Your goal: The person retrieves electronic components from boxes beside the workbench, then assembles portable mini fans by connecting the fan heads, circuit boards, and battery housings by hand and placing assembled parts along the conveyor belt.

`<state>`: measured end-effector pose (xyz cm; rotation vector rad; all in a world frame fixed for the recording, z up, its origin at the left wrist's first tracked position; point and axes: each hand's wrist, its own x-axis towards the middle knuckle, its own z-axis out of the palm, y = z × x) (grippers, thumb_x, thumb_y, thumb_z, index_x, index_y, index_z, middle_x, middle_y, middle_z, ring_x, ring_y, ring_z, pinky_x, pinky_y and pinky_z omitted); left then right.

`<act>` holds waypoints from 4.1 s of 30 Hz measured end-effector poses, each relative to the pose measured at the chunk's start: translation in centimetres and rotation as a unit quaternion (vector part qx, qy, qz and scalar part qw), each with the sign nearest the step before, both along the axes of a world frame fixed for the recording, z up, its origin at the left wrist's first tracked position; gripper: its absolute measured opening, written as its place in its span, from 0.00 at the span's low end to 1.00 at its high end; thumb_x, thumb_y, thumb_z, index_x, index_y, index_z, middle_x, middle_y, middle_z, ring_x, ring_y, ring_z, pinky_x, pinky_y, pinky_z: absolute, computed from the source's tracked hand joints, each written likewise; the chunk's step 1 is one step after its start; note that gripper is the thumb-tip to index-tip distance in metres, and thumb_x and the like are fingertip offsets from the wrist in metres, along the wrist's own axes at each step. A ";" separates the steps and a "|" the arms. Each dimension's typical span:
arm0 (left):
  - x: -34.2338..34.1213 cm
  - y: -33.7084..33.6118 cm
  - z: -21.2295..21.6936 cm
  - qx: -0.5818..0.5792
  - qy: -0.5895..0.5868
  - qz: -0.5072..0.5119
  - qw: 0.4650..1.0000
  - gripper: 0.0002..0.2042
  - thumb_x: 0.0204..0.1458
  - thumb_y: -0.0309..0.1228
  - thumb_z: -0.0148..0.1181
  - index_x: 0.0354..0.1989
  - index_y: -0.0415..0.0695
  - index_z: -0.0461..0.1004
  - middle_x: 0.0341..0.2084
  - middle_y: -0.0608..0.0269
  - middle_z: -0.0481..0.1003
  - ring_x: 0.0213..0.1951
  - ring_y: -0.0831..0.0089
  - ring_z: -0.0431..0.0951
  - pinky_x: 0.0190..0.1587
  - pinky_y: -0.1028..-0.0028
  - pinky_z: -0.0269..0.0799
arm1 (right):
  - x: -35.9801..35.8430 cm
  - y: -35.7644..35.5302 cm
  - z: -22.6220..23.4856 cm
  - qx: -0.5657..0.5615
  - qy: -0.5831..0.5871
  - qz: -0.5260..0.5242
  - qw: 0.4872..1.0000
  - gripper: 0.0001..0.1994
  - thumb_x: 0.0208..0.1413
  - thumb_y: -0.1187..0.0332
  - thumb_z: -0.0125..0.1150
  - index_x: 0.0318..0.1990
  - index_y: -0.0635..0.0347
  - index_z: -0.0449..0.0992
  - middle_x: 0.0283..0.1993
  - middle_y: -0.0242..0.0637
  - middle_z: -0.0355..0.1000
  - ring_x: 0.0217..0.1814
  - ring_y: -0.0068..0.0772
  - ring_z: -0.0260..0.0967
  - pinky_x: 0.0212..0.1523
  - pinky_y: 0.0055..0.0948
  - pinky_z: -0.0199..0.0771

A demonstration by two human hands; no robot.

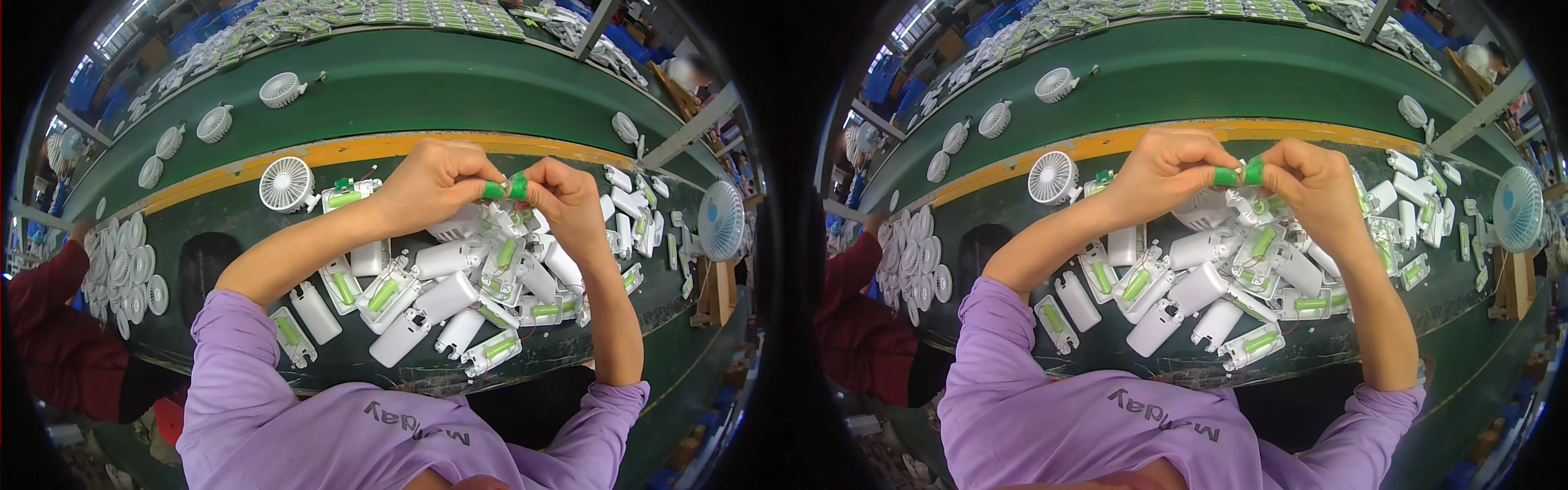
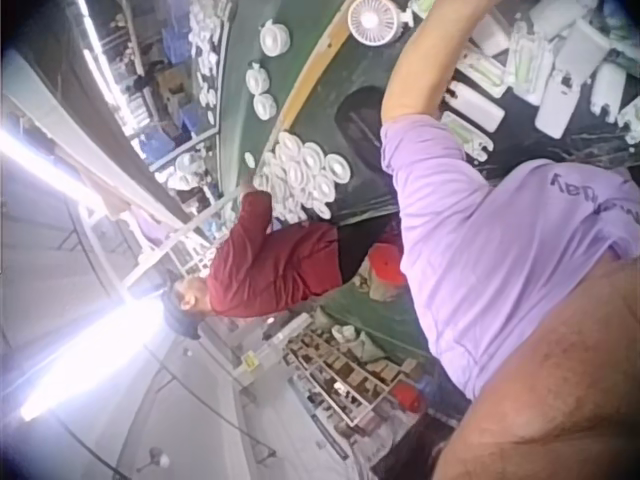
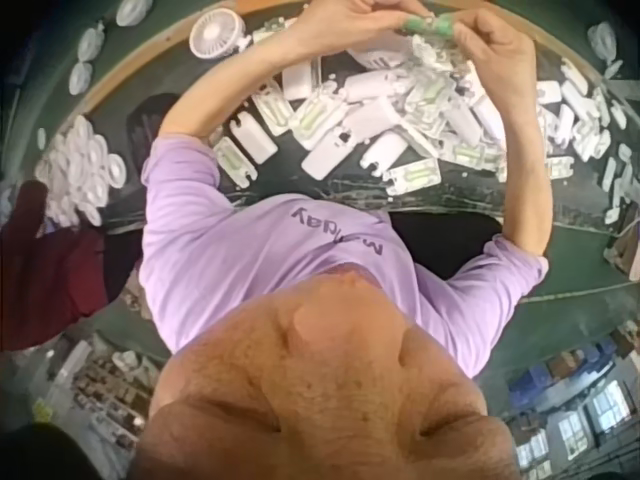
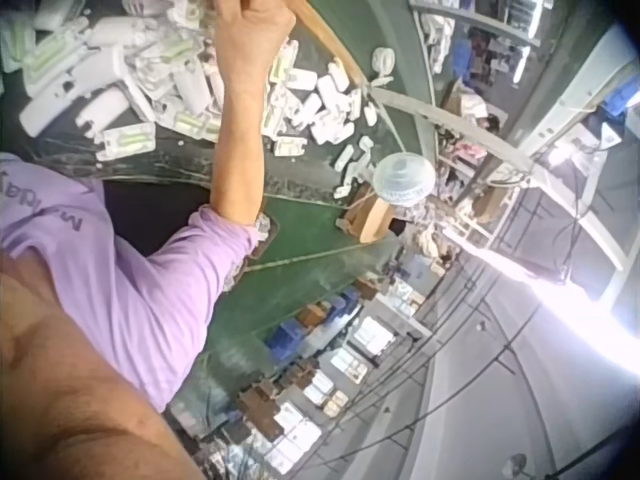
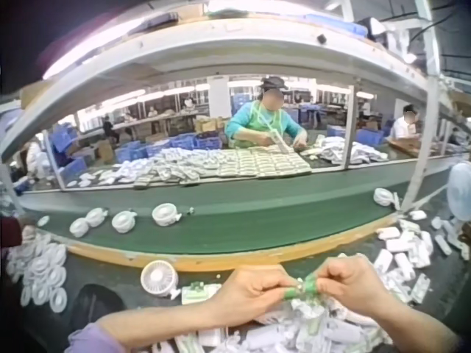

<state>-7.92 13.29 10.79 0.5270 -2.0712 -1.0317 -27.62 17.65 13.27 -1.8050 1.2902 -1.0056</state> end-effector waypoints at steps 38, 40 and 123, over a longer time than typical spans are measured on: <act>7.3 -13.3 -8.3 -0.193 -0.244 0.302 0.901 0.09 0.38 0.27 0.52 0.30 0.45 0.75 0.25 0.56 0.74 0.34 0.58 0.73 0.37 0.61 0.65 | -11.8 -1.3 -7.8 -0.041 0.297 -0.216 0.929 0.09 0.45 0.74 0.52 0.35 0.67 0.73 0.31 0.47 0.72 0.31 0.38 0.70 0.34 0.28 0.67; 7.5 -12.2 -8.2 -0.171 -0.234 0.272 0.918 0.09 0.38 0.26 0.52 0.31 0.45 0.74 0.26 0.56 0.74 0.35 0.58 0.72 0.38 0.62 0.65 | -10.3 -0.8 -6.6 -0.013 0.241 -0.245 0.939 0.09 0.48 0.73 0.52 0.37 0.68 0.71 0.29 0.38 0.71 0.29 0.26 0.66 0.32 0.24 0.64; 2.1 -0.7 1.0 0.147 0.180 0.016 0.973 0.08 0.42 0.17 0.46 0.33 0.33 0.67 0.20 0.61 0.71 0.21 0.75 0.75 0.25 0.79 0.70 | -2.5 1.9 -2.4 0.042 -0.120 -0.107 0.986 0.10 0.54 0.66 0.53 0.41 0.58 0.70 0.30 0.25 0.69 0.29 0.11 0.60 0.27 0.12 0.51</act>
